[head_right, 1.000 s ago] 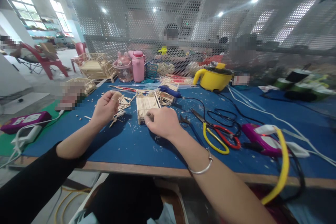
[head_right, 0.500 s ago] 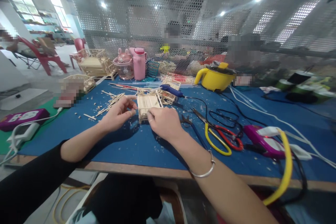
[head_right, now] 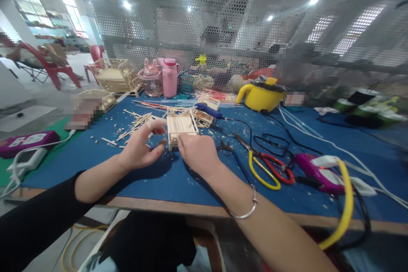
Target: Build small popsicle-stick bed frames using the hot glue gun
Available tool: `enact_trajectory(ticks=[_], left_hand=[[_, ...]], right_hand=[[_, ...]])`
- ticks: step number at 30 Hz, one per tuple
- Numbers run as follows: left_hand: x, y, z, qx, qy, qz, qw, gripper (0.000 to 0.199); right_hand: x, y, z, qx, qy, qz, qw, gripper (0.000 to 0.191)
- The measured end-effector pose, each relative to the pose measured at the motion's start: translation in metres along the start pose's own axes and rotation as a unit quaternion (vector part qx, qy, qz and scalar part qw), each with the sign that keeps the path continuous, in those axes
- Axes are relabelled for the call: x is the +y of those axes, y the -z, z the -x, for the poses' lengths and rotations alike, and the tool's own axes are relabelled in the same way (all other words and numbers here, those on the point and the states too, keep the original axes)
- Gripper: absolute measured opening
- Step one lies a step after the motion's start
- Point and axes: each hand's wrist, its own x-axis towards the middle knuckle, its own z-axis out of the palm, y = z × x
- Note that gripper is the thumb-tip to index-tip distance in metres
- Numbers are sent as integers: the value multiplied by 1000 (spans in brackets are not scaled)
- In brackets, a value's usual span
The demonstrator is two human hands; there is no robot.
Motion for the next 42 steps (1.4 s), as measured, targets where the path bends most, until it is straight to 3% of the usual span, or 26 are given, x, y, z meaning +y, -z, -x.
enact_trajectory(ticks=[3, 5, 16, 26, 34, 36, 39, 42], left_hand=[[14, 2, 8, -68, -112, -96, 987, 11], [21, 1, 12, -95, -134, -140, 976, 15], [26, -8, 13, -81, -68, -251, 962, 27], [25, -11, 12, -67, -90, -286, 952, 25], [28, -13, 13, -40, -111, -262, 958, 15], [28, -10, 12, -26, -92, -208, 973, 12], [22, -6, 12, 27, 13, -120, 992, 10], [14, -5, 10, 86, 70, -54, 992, 13]], right_hand=[[1, -1, 1, 2, 20, 3, 1000, 33], [2, -1, 1, 3, 26, 5, 1000, 34], [0, 0, 2, -2, 26, 8, 1000, 37], [8, 11, 1, 9, 34, -45, 998, 33], [29, 21, -4, -28, 33, -119, 992, 25], [31, 18, -6, -43, 36, -153, 987, 24], [34, 15, -8, -50, 27, -219, 974, 22], [36, 15, -9, -95, -15, -348, 933, 21]])
